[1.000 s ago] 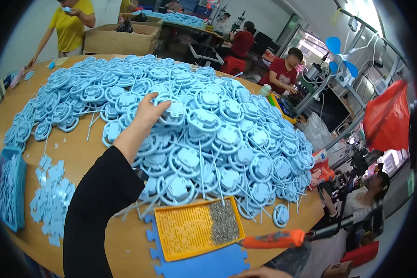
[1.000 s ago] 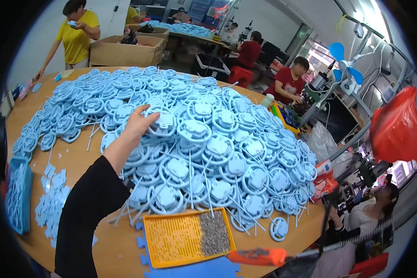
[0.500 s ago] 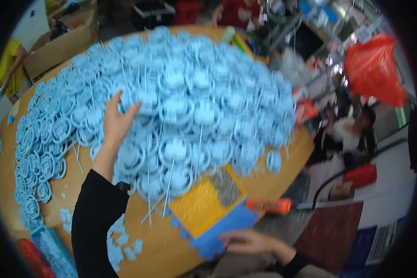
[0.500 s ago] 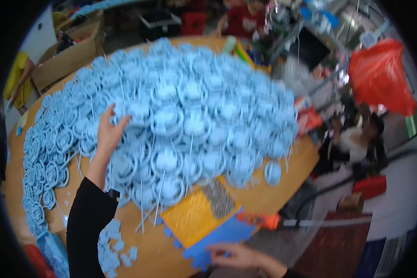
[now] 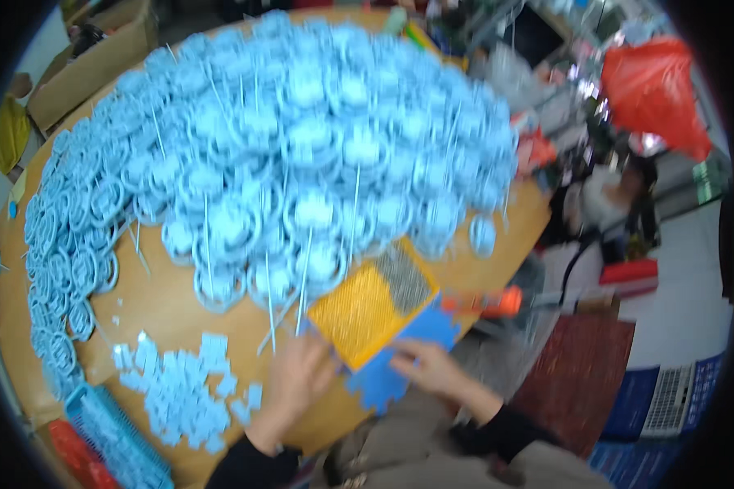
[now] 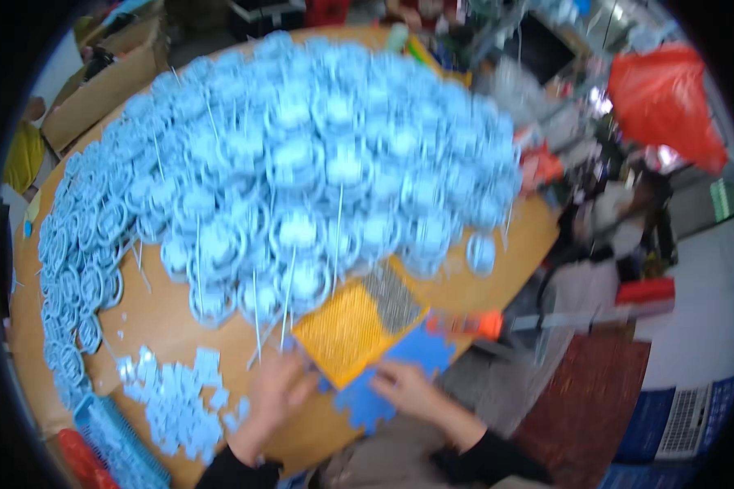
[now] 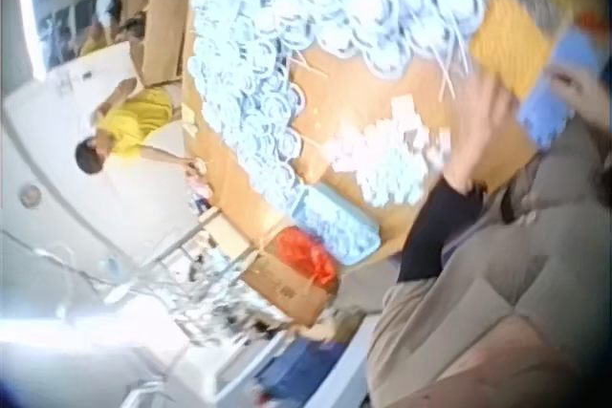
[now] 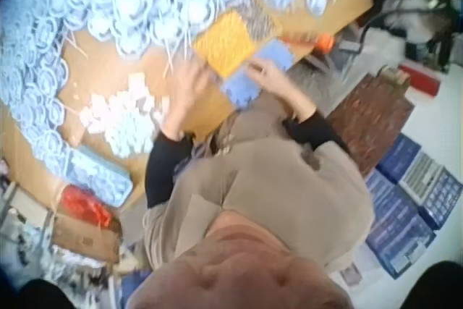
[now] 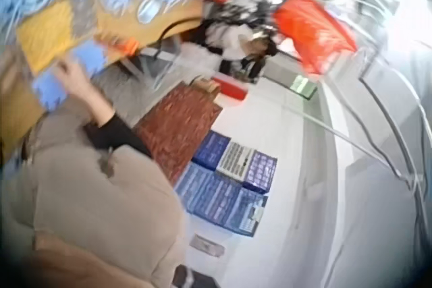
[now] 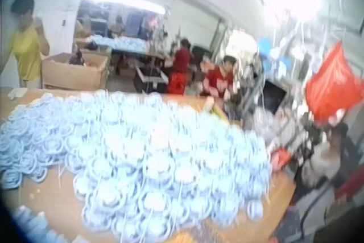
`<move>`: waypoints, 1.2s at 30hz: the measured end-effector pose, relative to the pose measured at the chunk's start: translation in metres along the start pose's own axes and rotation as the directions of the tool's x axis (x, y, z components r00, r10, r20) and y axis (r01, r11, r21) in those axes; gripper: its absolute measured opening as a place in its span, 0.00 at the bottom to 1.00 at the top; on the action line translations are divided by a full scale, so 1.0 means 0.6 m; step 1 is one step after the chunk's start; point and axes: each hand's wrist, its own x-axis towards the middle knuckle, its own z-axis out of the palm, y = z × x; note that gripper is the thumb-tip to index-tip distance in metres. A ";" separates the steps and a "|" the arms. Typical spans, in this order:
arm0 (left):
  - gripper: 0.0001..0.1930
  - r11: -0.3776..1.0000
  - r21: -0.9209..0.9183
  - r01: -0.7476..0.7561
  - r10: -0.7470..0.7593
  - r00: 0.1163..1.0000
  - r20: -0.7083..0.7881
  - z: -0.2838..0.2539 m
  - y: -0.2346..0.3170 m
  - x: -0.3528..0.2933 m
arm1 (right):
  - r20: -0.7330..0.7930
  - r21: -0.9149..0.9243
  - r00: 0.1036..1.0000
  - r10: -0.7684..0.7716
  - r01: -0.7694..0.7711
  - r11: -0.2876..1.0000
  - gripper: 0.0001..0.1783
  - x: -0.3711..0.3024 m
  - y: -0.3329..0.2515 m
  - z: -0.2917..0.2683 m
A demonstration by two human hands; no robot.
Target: Manually assembling blue plastic toy components at a factory workstation.
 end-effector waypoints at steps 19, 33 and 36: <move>0.27 0.702 0.256 0.665 -0.168 0.503 -0.848 -0.379 -0.300 -0.191 | 0.195 -0.247 0.547 -0.814 0.831 0.499 0.32 0.455 -0.407 0.273; 0.41 0.193 -0.618 0.762 -0.694 -0.340 -0.635 -0.700 -0.580 -0.469 | 0.286 -0.662 0.624 -0.727 0.677 0.320 0.52 0.670 -0.533 0.500; 0.27 0.192 -0.901 0.390 -0.956 -0.135 -0.262 -0.709 -0.543 -0.449 | 0.278 -0.666 0.587 -0.760 0.688 0.287 0.52 0.677 -0.502 0.499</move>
